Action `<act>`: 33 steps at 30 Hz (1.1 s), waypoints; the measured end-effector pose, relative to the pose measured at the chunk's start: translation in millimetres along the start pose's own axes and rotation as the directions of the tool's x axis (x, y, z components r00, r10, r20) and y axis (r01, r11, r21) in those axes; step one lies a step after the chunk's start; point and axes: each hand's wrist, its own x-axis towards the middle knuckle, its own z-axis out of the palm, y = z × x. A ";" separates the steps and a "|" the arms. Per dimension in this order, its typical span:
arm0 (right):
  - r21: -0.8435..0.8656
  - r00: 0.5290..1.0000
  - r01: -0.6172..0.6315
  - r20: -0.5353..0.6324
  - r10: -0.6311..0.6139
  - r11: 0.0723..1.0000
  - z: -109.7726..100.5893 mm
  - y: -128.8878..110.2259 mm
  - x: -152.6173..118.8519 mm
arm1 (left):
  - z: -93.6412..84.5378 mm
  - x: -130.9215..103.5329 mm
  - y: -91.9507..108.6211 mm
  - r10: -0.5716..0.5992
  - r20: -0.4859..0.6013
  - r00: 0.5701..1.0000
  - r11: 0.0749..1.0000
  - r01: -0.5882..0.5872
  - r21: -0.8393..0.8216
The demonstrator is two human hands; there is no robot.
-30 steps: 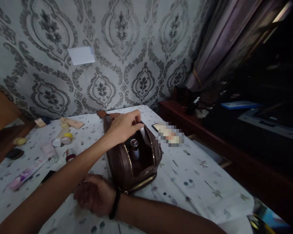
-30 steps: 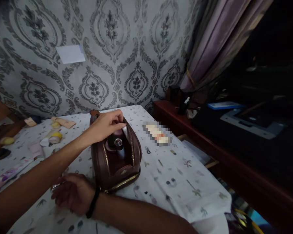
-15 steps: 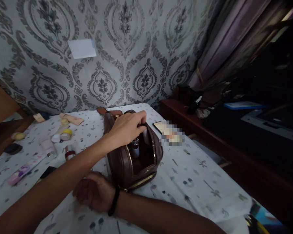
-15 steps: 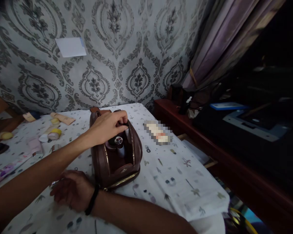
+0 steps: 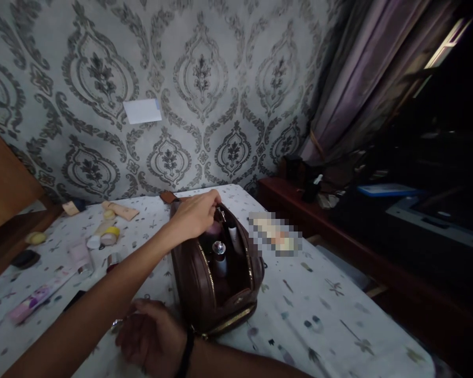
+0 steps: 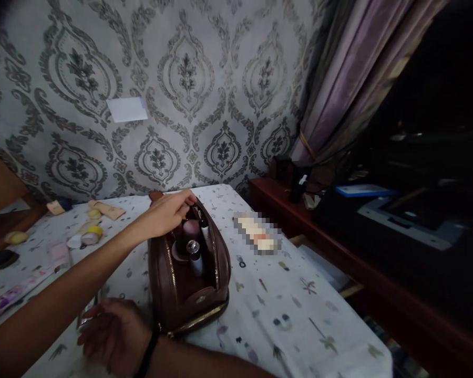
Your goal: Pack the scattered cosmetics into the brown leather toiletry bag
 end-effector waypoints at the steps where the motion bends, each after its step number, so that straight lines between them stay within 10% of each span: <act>1: -0.001 1.000 -0.010 -0.012 0.010 1.000 0.9 -0.8 -0.4 | 2.1 1.3 -0.6 -0.009 0.025 1.000 1.000 0.009 0.024; 18: 0.020 0.999 -0.016 -0.029 0.016 1.000 3.4 -2.0 -2.8 | -1.5 5.9 -9.9 0.066 0.156 0.986 0.993 -0.050 -0.107; 28: 0.020 0.999 0.019 0.030 -0.019 1.000 0.9 -0.2 -2.1 | 1.9 3.4 -10.2 0.136 0.113 0.984 0.990 -0.138 0.005; 33: 0.014 0.998 0.050 0.047 -0.050 0.999 -0.7 3.2 3.3 | -16.0 -12.7 -3.7 0.094 -0.072 0.993 0.995 -0.097 -0.040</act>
